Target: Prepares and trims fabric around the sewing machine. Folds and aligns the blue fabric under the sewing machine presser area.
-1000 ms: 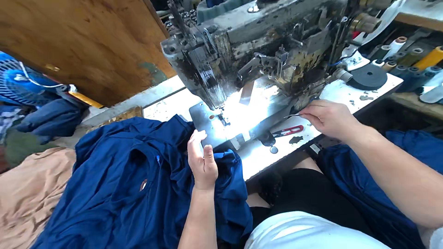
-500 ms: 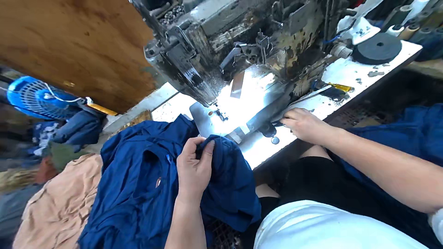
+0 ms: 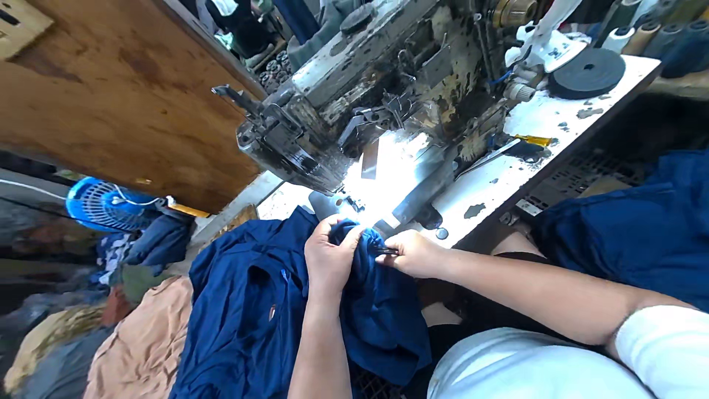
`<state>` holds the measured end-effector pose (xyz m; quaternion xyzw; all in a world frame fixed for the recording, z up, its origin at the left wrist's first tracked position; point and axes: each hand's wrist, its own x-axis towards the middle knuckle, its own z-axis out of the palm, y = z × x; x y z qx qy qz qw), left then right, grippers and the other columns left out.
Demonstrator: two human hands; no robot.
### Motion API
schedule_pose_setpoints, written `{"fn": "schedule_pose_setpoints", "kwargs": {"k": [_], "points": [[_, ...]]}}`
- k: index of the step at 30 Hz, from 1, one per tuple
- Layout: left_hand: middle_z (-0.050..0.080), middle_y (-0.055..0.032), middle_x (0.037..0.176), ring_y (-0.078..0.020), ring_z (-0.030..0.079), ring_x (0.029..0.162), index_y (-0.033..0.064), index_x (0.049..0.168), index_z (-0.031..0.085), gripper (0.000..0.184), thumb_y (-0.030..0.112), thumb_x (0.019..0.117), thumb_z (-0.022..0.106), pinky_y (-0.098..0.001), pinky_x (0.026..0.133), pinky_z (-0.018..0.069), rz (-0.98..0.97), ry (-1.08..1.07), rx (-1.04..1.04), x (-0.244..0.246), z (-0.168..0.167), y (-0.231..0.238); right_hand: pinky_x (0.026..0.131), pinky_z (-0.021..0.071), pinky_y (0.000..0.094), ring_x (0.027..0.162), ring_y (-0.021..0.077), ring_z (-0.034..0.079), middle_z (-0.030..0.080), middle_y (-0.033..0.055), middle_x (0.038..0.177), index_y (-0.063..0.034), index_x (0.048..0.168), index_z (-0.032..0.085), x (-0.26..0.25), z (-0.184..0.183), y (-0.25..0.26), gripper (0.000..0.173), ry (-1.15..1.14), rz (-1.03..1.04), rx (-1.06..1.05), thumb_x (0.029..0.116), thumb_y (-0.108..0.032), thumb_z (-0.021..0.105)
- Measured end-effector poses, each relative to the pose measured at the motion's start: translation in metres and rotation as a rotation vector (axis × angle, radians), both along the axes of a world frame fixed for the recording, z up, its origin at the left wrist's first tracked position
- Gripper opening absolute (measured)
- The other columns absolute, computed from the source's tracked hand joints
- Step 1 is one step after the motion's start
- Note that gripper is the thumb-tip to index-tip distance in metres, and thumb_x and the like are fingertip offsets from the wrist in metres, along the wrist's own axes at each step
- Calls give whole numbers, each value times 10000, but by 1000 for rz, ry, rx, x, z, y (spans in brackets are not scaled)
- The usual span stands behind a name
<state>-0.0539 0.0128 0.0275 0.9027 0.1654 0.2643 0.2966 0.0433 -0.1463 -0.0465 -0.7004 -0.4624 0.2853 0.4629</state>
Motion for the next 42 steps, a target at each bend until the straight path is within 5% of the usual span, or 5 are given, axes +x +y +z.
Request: {"fn": "schedule_pose_setpoints", "kwargs": {"k": [5,16,20,26,42], "points": [[698,-39,970,-1,653,914,22,1052,686,145,127,980,615,-182,841,532,41,-132,187,1,3,3,564,379,173,600,-19,461,540,-58,718,-75,850,640,5,12,-14,259,453,74,196,1031,-259,619],[725,-205,1069,-385,713,1012,6,1102,708,293,267,970,691,-619,860,548,69,113,510,48,-15,50,477,406,183,520,18,508,563,-41,652,-116,849,584,20,8,-29,229,788,-117,89,1007,-258,668],[658,-220,1288,-365,632,1216,-26,1244,662,393,263,977,662,-551,1018,503,58,29,504,28,2,34,501,421,190,541,24,520,567,-39,658,-107,839,596,16,5,-28,220,775,-168,142,1012,-227,659],[713,-90,1027,-90,694,916,32,1007,753,154,99,949,627,-229,815,592,-66,-16,300,-7,-2,-31,526,396,197,545,19,476,526,-50,647,-100,811,594,14,6,-28,258,624,-146,166,1026,-237,634],[724,-49,948,-54,690,883,7,971,720,98,46,949,633,-206,820,579,-16,-253,146,0,-30,-3,620,430,261,652,68,523,572,6,731,-67,931,663,4,19,-36,306,-27,-203,164,1044,-326,544]]}}
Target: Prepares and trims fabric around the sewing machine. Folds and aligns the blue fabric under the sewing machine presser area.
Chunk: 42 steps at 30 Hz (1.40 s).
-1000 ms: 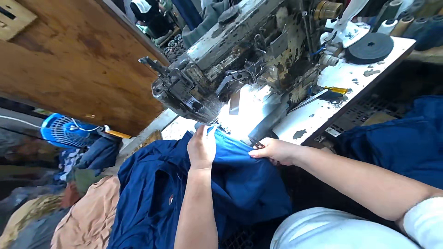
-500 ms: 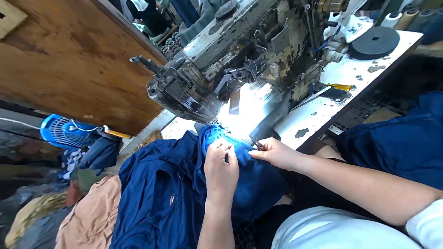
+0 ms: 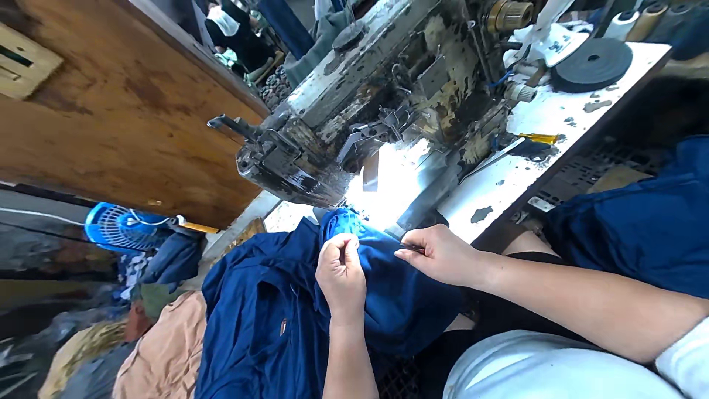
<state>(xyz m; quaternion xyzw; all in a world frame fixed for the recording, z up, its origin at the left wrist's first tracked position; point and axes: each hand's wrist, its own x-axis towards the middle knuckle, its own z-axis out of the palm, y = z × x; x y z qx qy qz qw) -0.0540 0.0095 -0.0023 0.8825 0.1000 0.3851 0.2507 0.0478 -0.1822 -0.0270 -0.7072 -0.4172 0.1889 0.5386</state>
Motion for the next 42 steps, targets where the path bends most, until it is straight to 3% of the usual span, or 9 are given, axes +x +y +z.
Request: {"fn": "schedule_pose_setpoints", "kwargs": {"k": [6,10,17,23,25,28,32,35,42], "points": [[699,-75,1114,-112,640,1099,85,1061,784,178,177,937,697,-248,971,520,-109,210,151,2,5,-8,647,443,254,680,62,545,604,14,766,-64,981,676,0,-4,3,282,45,5,9,1046,-298,533],[703,-43,1020,-108,648,1029,127,966,806,113,169,927,708,-261,932,524,-95,216,211,12,1,-8,648,439,259,682,69,540,594,14,764,-60,973,673,1,-5,3,279,44,1,8,1047,-287,529],[742,-24,943,-44,693,920,37,920,757,83,40,917,674,-201,860,570,-116,94,-58,11,9,9,654,441,302,688,102,538,572,27,757,-54,944,648,6,-10,-3,277,29,20,-36,1054,-272,518],[736,13,839,-40,713,715,6,1106,676,245,222,995,646,-226,644,621,-51,287,-201,-3,27,-38,723,568,367,770,179,686,710,104,860,-17,1069,696,-19,-9,4,227,-103,-20,203,1003,-201,582],[740,14,797,-44,704,676,6,1157,629,302,146,915,742,-223,628,602,-66,331,-359,-4,30,-45,742,564,458,831,256,697,700,134,904,-10,1091,675,-31,-10,9,212,-164,63,175,978,-168,590],[764,-40,844,-82,725,712,-12,1222,611,353,12,885,713,-246,639,604,-21,263,-486,-2,30,-28,799,570,534,920,320,725,739,158,1018,-34,1359,621,-37,-9,14,406,-226,157,79,966,-128,590],[765,-64,996,-94,730,894,-4,1075,749,182,-16,943,625,-255,790,612,-47,232,-495,-2,25,-13,783,571,501,879,289,720,735,141,971,-50,1309,652,-29,-18,17,363,-243,184,81,1038,-275,568],[747,-98,1130,-104,725,989,-25,1141,733,244,-26,906,669,-253,868,607,-86,293,-481,-4,28,-15,814,563,394,872,210,692,727,118,961,-37,1138,724,-17,-21,17,355,-178,91,166,1056,-328,538],[709,-126,1189,-98,722,897,-46,1246,679,448,-46,806,766,-221,791,614,-90,256,-427,-7,25,-30,690,459,199,723,16,555,635,3,805,-53,988,721,9,11,19,251,110,-35,130,1027,-257,579]]}}
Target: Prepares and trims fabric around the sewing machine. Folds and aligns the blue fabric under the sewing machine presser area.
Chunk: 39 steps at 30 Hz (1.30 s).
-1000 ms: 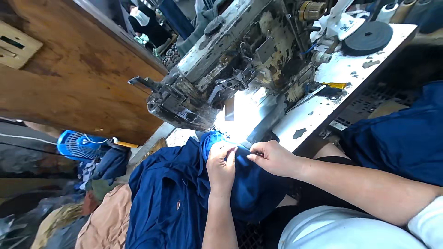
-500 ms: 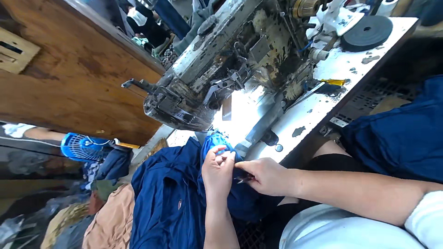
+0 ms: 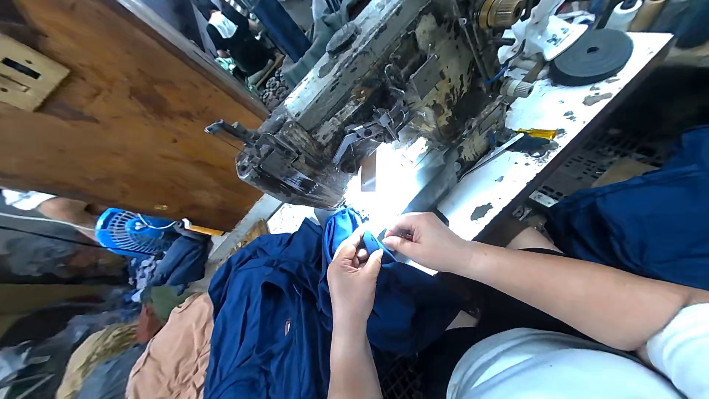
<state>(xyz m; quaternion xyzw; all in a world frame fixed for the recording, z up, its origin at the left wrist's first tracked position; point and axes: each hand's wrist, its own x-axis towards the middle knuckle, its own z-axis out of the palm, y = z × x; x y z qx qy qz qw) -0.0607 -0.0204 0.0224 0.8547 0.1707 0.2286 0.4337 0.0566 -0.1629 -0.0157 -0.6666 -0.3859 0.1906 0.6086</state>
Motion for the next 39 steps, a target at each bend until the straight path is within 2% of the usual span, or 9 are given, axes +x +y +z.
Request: {"fn": "schedule_pose_setpoints", "kwargs": {"k": [11,15,20,23,29,32,35,37,39], "points": [[703,-81,1203,-61,695,772,3,1267,698,441,-13,827,728,-198,698,606,-54,42,134,-9,-5,-6,706,510,396,737,185,616,642,93,777,-6,951,710,14,3,5,335,-206,62,-102,1063,-221,480],[704,-91,1221,-75,711,780,-21,1267,689,455,-42,815,741,-213,719,621,-77,33,46,-14,-4,-5,528,409,272,544,84,476,497,4,617,-46,809,631,32,4,-13,223,25,-125,12,1009,-121,566],[709,-88,1194,-77,706,790,-17,1280,689,465,-36,817,735,-207,705,616,-127,20,24,-24,-4,-8,435,395,141,472,20,490,669,50,785,-40,1059,608,38,16,-26,200,768,-54,356,1096,-169,461],[712,-59,1200,-53,700,839,25,1268,710,440,-17,830,709,-188,720,603,-134,69,98,-36,-6,-6,418,426,146,487,30,523,629,25,754,-83,983,611,47,24,-42,224,977,12,498,1087,-211,459],[731,26,1214,-11,686,1058,156,1172,779,364,52,851,643,-199,858,590,-183,287,299,-51,-6,-4,471,486,188,530,55,559,597,-40,701,-156,919,559,82,34,-81,221,477,-330,703,1085,-157,413],[682,4,1321,-48,692,1076,130,1274,725,379,228,908,754,-237,886,606,-327,335,296,-48,6,-10,430,475,206,522,65,589,691,3,797,-86,1026,576,75,22,-85,151,156,-403,415,1080,-166,460],[718,-59,1179,-101,705,987,70,1146,743,279,264,946,721,-277,827,612,-249,105,435,-31,20,-7,453,479,271,507,102,541,652,36,781,-55,1059,664,55,4,-78,193,105,-352,117,1056,-227,577],[700,-110,1174,-226,653,1092,87,1145,743,355,362,922,729,-417,923,540,-126,36,667,-9,18,4,548,500,312,572,114,557,615,37,725,-49,974,668,41,-9,-67,226,107,-304,24,989,-274,688],[652,-197,1268,-406,580,1211,121,1113,754,457,487,839,774,-617,1002,449,-71,48,834,12,3,7,735,564,413,773,185,655,673,89,859,-37,1002,671,28,-16,-54,446,60,-194,-176,908,-465,753]]}}
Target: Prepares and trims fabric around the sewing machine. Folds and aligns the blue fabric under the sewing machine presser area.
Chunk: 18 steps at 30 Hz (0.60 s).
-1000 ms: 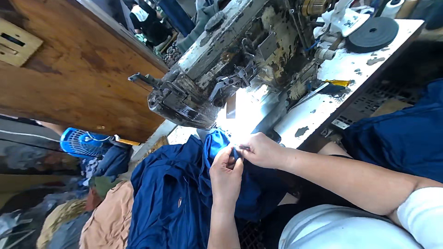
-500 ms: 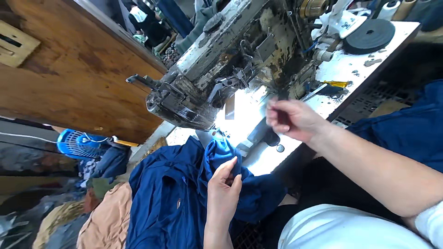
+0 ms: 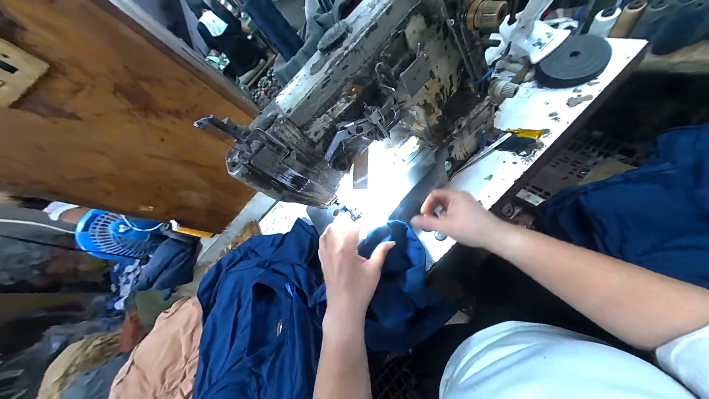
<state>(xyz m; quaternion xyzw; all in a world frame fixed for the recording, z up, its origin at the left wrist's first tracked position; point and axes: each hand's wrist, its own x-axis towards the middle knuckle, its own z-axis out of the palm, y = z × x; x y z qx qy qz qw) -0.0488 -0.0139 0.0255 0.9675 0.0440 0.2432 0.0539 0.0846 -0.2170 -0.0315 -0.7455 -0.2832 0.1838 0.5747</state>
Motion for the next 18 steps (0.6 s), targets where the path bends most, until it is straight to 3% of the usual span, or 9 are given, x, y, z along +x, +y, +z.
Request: {"fn": "schedule_pose_setpoints", "kwargs": {"k": [2,3,6,8,10,11,14,16,18], "points": [[599,-252,1336,-490,513,1291,186,1058,761,326,438,852,746,-695,1045,364,25,-10,127,10,-16,-3,924,526,521,1011,297,658,680,178,1070,14,1140,675,-10,-7,16,650,-6,146,-192,886,-582,724],[611,-257,1307,-485,530,1271,181,1009,762,204,331,876,721,-685,1037,373,17,-35,143,12,-21,-4,932,517,521,1023,308,657,678,185,1076,20,1143,671,-14,-11,23,596,-18,198,-244,925,-535,703],[694,-188,1101,-313,661,1100,46,922,720,111,95,896,624,-453,939,535,-83,-126,42,7,-18,-6,786,496,428,837,228,618,641,130,892,6,1010,662,-20,-12,28,232,-41,281,-214,1012,-214,591],[719,-131,1072,-140,692,1044,-31,957,657,108,40,925,582,-273,897,572,-146,-206,-265,-4,-8,-9,655,455,274,677,80,533,587,21,780,-35,980,668,-20,-5,21,181,74,363,-30,1011,-207,623],[657,1,953,-6,643,884,4,1034,554,99,10,940,524,-185,789,543,-119,-212,-630,-12,4,-9,480,376,155,501,-16,446,531,-67,643,-78,920,637,-19,6,14,131,298,536,161,999,-179,662],[641,34,923,6,637,831,32,1072,524,129,12,948,494,-184,743,542,-80,-167,-784,-15,11,-5,430,345,136,452,-29,420,524,-81,603,-96,901,620,-18,10,12,120,422,637,220,1001,-153,654],[698,-18,1012,-60,686,895,16,1248,557,289,65,964,550,-248,791,578,11,107,-1072,-19,32,14,387,312,122,403,-33,387,509,-81,564,-125,860,589,-14,12,16,151,633,757,281,1006,-128,629],[716,-51,1055,-117,697,953,23,1229,642,347,134,905,695,-289,846,592,-12,291,-1124,-23,38,28,389,308,122,406,-32,381,506,-73,565,-122,852,588,-16,11,21,163,690,707,280,1010,-130,631],[748,-22,976,-85,712,896,59,1086,727,249,148,860,780,-257,815,599,16,333,-947,-25,37,33,394,306,128,411,-29,380,507,-72,566,-114,851,602,-18,12,25,156,665,652,258,1002,-122,638]]}}
